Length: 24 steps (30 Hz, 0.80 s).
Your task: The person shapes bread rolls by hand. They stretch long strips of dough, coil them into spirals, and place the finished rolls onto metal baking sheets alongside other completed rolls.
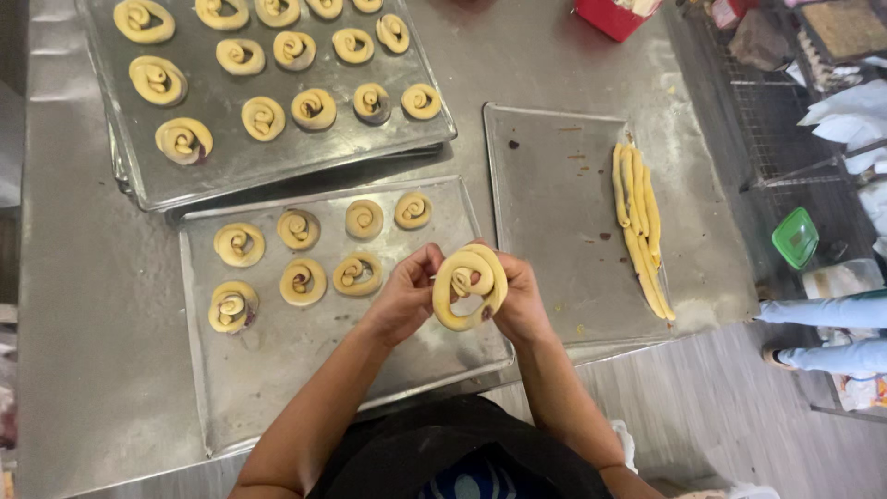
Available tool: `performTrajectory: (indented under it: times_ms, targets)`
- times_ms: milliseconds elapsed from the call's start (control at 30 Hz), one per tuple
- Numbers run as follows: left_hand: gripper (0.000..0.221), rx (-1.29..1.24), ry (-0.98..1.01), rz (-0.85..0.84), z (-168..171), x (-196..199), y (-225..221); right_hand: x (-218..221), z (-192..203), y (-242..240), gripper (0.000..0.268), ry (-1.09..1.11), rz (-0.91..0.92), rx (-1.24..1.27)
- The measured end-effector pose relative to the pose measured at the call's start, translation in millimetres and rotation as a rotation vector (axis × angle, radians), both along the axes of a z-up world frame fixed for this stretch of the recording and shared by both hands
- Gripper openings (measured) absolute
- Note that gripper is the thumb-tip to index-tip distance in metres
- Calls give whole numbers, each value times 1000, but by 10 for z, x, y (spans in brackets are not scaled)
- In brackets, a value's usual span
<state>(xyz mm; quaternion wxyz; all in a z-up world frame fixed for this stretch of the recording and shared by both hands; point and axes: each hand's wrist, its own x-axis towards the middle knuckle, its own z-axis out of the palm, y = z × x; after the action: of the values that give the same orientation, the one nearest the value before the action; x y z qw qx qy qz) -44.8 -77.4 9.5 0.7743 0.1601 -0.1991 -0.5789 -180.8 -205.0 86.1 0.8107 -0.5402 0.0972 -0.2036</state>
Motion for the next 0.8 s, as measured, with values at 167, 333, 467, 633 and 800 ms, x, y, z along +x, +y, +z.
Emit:
performTrajectory:
  times_ms: [167, 333, 467, 633, 800]
  targets:
    - [23, 309, 6, -10, 227, 119, 295, -74, -506, -27, 24, 183, 27, 123]
    - [21, 578, -302, 195, -215, 130, 285, 64, -810, -83, 34, 426, 177, 69]
    - [24, 760, -461, 397, -559, 216, 180, 153, -982, -218, 36, 538, 211, 469]
    - [27, 964, -1237, 537, -340, 257, 95, 243, -1225, -233, 36, 454, 60, 448]
    - [34, 1018, -1926, 815, 86, 246, 47, 238, -1173, -185, 37, 650, -165, -726]
